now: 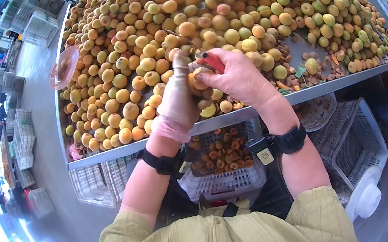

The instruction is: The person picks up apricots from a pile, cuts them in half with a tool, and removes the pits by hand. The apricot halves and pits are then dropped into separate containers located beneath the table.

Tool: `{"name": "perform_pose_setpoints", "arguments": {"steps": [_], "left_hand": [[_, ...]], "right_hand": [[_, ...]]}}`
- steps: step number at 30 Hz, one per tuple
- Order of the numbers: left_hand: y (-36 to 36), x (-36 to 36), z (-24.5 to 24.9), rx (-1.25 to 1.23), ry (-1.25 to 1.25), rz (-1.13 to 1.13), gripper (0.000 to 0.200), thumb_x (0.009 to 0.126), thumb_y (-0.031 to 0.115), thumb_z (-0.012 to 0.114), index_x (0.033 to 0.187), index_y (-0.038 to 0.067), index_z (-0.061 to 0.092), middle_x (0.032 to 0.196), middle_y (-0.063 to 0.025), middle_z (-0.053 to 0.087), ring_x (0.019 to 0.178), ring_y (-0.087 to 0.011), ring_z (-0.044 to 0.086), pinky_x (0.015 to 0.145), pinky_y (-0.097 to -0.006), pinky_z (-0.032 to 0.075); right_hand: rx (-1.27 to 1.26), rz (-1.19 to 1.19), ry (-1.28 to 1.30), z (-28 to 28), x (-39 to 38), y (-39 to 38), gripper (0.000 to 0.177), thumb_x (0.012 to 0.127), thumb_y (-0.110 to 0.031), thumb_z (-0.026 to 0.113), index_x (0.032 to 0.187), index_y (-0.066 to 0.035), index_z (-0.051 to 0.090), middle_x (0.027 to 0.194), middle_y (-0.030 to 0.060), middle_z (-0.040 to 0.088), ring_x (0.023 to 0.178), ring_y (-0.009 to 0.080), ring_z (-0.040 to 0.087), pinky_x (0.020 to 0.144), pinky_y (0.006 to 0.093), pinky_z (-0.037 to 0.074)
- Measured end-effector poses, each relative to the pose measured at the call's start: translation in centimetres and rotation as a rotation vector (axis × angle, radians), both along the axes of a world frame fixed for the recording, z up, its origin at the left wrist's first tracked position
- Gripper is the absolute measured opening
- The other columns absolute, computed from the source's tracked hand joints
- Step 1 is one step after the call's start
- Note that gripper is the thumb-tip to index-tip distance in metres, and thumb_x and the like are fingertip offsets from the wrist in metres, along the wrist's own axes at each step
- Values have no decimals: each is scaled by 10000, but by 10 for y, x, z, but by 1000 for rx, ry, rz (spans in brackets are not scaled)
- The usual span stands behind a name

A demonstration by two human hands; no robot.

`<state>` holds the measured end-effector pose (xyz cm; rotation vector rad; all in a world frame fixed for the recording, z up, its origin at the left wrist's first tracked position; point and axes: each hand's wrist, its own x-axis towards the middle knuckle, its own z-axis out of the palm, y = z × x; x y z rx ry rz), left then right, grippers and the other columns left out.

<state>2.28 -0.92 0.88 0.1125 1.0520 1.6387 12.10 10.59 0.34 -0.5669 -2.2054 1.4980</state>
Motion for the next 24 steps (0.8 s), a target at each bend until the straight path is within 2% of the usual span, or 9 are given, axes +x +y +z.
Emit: {"name": "perform_pose_setpoints", "arguments": {"steps": [3,7,12,14,16,17,20,22,24], "left_hand": [[-4,1,0,-24,56,-46,419,924,500,592,1032,96,593,805,6,566,626,-96,520,497,-198,384],[-7,6,-2,115,-196,-60,205,950,252,617,1049,75,586,838,11,563,678,-88,483,541,-193,347],[-24,12,29,16,151,-469,357,809,179,689,1120,45,577,864,-39,539,605,-81,511,506,-190,400],[-31,13,51,-15,390,-755,402,793,213,728,1130,30,607,927,-53,581,759,-135,599,648,-234,494],[-33,16,40,236,808,-998,464,778,220,761,1168,15,616,1026,-56,616,980,-180,606,861,-293,498],[-39,14,45,141,741,-1035,531,766,231,794,1211,12,604,1110,-58,629,1106,-188,556,981,-313,437],[-44,-12,55,219,1057,-800,431,813,217,758,1174,22,627,1101,-59,637,1034,-168,579,928,-298,462],[-41,-36,46,-182,872,-394,374,824,206,721,1146,34,638,1098,-73,647,1001,-183,602,903,-315,475],[-40,-65,20,-517,1428,-333,293,856,154,647,1126,40,640,1022,-80,658,943,-174,618,862,-303,483]], "right_hand": [[151,-63,-55,8,2,-4,227,798,-221,690,921,-37,635,801,166,668,803,329,663,732,397,525],[256,-208,19,10,2,-5,177,799,-178,670,886,-34,620,783,171,660,763,334,661,695,401,530],[266,-363,-129,17,19,28,360,830,-292,703,1037,-6,630,925,173,692,870,298,685,776,373,541],[324,-321,-258,16,26,34,487,830,-367,717,1132,-2,603,999,179,686,943,291,673,841,372,529],[389,-389,-202,11,24,35,481,851,-378,696,1136,-2,603,994,178,686,929,295,674,829,375,532],[389,-386,-199,11,23,35,481,851,-378,696,1136,-2,603,994,178,686,929,295,674,829,375,532],[364,-402,-184,16,21,33,439,870,-363,678,1113,-4,612,975,175,686,907,305,673,821,376,534],[378,-406,-193,17,20,32,387,874,-338,676,1070,-8,629,938,176,689,885,309,676,795,383,539],[403,-413,-191,17,17,29,369,874,-334,676,1046,-10,636,915,173,690,867,311,678,776,387,541]]}}
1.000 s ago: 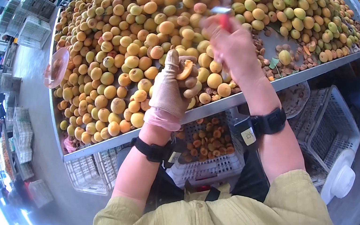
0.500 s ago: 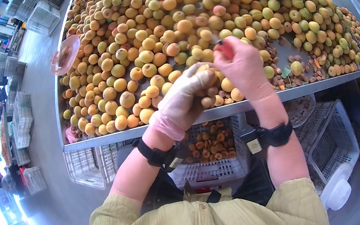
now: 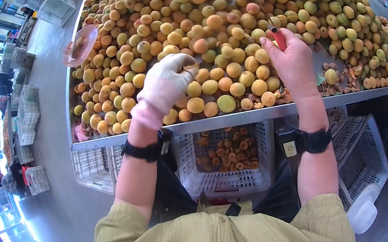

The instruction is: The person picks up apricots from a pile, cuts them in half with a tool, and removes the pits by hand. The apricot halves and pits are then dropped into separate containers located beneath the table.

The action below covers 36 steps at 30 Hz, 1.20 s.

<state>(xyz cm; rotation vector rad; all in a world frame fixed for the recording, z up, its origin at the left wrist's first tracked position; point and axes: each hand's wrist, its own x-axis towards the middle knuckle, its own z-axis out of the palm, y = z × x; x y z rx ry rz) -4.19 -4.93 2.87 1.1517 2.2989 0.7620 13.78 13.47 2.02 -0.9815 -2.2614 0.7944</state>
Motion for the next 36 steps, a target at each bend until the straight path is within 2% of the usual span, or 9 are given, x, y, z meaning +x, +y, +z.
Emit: {"name": "perform_pose_setpoints", "arguments": {"steps": [6,9,13,18,20,23,26,30,36], "left_hand": [[-2,-26,-46,-39,477,-249,308,912,81,531,1212,44,587,977,-73,648,804,-115,615,720,-239,494],[-3,-30,-35,79,-345,118,352,902,37,468,1236,35,578,980,-71,629,731,-109,604,622,-214,475],[-17,-25,-15,322,-584,294,387,897,32,443,1267,36,556,981,-86,630,791,-142,621,681,-256,508],[-56,-71,-17,1300,-945,697,273,950,83,462,1185,-14,560,1088,-141,602,954,-254,599,953,-430,486],[-82,-108,-40,1447,-1276,401,211,960,83,451,1088,-9,591,1040,-135,636,923,-259,619,948,-460,478],[-81,-112,-29,1405,-1488,1066,222,936,122,449,960,41,655,870,-56,677,764,-243,642,890,-487,496],[-87,-100,-28,1394,-1597,711,206,927,108,468,1014,41,643,901,-75,669,788,-245,632,868,-470,500],[-81,-90,-12,1385,-1593,829,202,929,84,463,1018,3,626,863,-82,662,760,-246,631,882,-466,505],[-86,-80,-5,1413,-1732,652,203,929,88,473,1047,16,620,926,-102,649,805,-258,621,875,-480,508]], "right_hand": [[12,50,64,-8,-10,-10,320,873,-332,670,995,-36,655,857,159,689,806,298,682,719,385,542],[-269,238,-8,-7,-20,-31,262,868,-306,667,980,-69,656,864,149,681,837,298,668,751,402,525],[-181,345,-111,-28,-39,-47,234,869,-270,654,988,-68,649,876,153,674,856,321,657,772,430,514],[-191,342,-49,-39,-68,-60,206,855,-167,656,1024,-49,650,934,153,676,880,335,647,769,392,510],[-136,410,-140,-45,-80,-63,214,841,-159,662,1020,-42,650,925,156,677,881,329,648,767,391,513],[-92,374,-140,-54,-94,-60,226,829,-158,668,1017,-34,652,917,159,678,884,331,649,776,395,516],[-38,310,-210,-46,-105,-67,204,848,-209,646,1025,-110,655,977,136,681,928,332,646,815,436,513],[-62,339,-108,-43,-131,-73,301,829,-167,665,1120,-105,619,987,163,679,963,344,637,847,439,505],[170,344,-479,-49,-153,-80,352,792,-228,720,1080,-78,583,1126,162,570,1052,343,598,883,446,507]]}}
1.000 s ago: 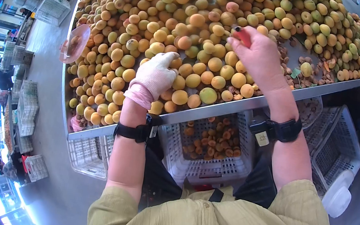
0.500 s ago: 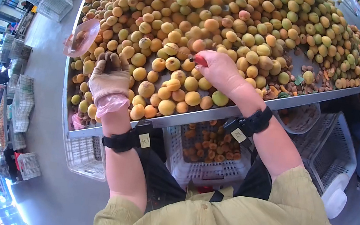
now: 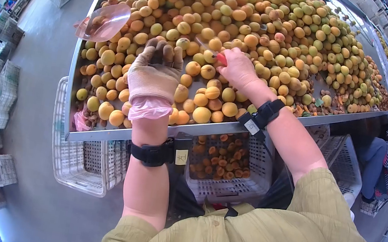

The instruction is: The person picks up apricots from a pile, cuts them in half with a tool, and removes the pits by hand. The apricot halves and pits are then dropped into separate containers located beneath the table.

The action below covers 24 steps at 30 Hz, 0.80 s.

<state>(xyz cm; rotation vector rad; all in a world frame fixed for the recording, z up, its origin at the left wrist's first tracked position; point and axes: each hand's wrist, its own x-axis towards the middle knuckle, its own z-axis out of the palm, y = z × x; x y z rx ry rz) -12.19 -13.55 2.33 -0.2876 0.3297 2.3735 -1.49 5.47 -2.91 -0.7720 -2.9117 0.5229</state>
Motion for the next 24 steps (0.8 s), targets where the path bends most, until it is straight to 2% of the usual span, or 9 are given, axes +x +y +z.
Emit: {"name": "perform_pose_setpoints", "arguments": {"steps": [4,8,12,14,16,18,20,22,24], "left_hand": [[4,-2,4,-56,-104,3,198,942,78,461,1049,22,618,974,-112,658,797,-251,622,872,-482,510],[3,7,7,-47,-45,-14,162,939,92,500,1057,63,607,926,-82,624,819,-241,600,855,-446,526],[10,4,0,-31,-75,-28,161,937,110,505,1052,85,614,954,-82,639,836,-254,612,844,-451,521],[11,7,6,-69,-86,-9,160,934,114,511,1052,88,615,959,-80,642,851,-253,614,851,-444,518],[13,9,8,-105,-91,8,159,931,117,517,1052,91,616,963,-79,645,866,-252,615,857,-438,514],[16,12,7,-232,-13,-19,160,945,150,535,1021,66,648,961,-47,653,869,-240,616,910,-446,483],[25,30,10,-421,264,-83,287,947,217,562,1205,91,566,1129,-70,599,1072,-229,560,907,-443,477],[40,49,14,-398,408,-254,386,950,272,578,1285,95,508,1249,-73,552,1159,-217,516,921,-432,478],[48,72,23,-258,489,-467,436,953,312,582,1310,82,483,1295,-70,542,1132,-215,540,938,-414,483]], "right_hand": [[61,-4,25,4,4,1,344,778,-245,727,1031,-71,572,1057,164,589,1028,342,603,852,443,513],[-3,74,98,-3,11,-4,295,783,-216,703,1004,-87,557,1030,145,604,990,339,614,845,447,507],[-40,-6,86,0,-1,-8,364,784,-163,670,1123,-128,544,1059,137,617,1024,321,617,854,441,506],[-30,-11,63,-5,-7,-4,434,750,-173,677,1155,-109,533,1071,153,632,1022,374,605,830,454,508],[-121,-3,213,-3,-6,1,485,734,-182,711,1174,-97,526,1046,149,645,973,338,636,824,417,521],[-430,-52,428,9,6,8,561,748,-186,763,1230,-91,491,1064,104,648,910,227,661,790,335,533],[-956,-88,654,31,21,9,620,778,-203,786,1282,-72,450,1084,82,640,853,126,634,713,247,520],[-1029,-88,635,67,46,2,622,804,-199,781,1299,-63,429,1089,73,631,841,88,612,658,195,494],[-1061,-71,714,86,63,-11,583,832,-202,771,1288,-62,436,1086,80,633,867,85,618,641,186,486]]}}
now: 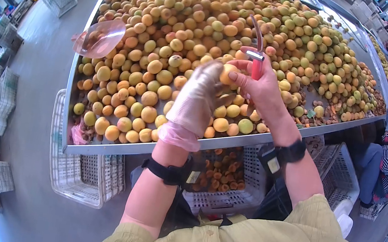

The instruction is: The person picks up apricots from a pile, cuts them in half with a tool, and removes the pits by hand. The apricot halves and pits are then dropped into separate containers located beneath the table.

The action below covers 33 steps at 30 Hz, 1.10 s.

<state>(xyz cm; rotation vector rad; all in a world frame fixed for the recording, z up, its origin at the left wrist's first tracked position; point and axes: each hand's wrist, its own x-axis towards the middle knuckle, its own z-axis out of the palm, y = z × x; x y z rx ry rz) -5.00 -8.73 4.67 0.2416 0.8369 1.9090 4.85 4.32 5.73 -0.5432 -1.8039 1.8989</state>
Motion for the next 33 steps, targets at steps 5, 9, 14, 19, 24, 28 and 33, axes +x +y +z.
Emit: {"name": "perform_pose_setpoints", "arguments": {"steps": [5,9,14,19,24,28,33], "left_hand": [[15,16,-5,190,50,-51,472,959,264,587,1355,55,436,1311,-97,532,1127,-236,565,1010,-384,453],[17,22,3,216,2,7,474,947,211,605,1356,46,431,1261,-94,542,1129,-239,563,968,-356,468],[30,26,-1,32,307,126,500,930,143,622,1358,15,398,1215,-106,540,1109,-233,580,890,-312,491],[37,23,1,99,293,68,504,921,110,619,1363,3,402,1193,-110,546,1065,-230,610,863,-293,506],[41,34,1,20,396,85,473,932,138,608,1352,14,429,1153,-85,553,1031,-210,611,840,-276,497],[45,29,-10,212,137,31,439,936,221,635,1302,32,483,1156,-97,588,1010,-195,613,843,-295,497],[52,38,-14,187,123,78,459,945,269,623,1311,32,481,1176,-91,590,1044,-196,609,886,-312,500]], "right_hand": [[108,-114,151,17,23,-11,450,904,-216,697,1241,-45,452,1013,53,626,862,54,573,692,174,455],[56,-161,143,-1,44,-3,322,974,-301,596,1163,-57,504,824,-52,478,709,23,409,620,173,352],[221,-71,13,-32,68,13,297,989,-342,560,1109,-70,538,750,-72,389,687,36,337,582,189,305],[199,58,-126,-5,86,30,349,997,-385,528,1074,-44,533,752,-60,415,688,41,375,617,190,355],[332,-2,-68,-18,95,37,381,986,-424,530,1003,-44,528,700,-53,409,660,53,367,578,212,330],[339,34,-138,-25,99,42,411,968,-421,569,1047,-19,557,687,-50,424,650,49,361,567,212,318],[148,17,-127,-18,95,33,409,971,-398,572,1071,-2,563,668,-54,435,627,50,369,554,213,332]]}}
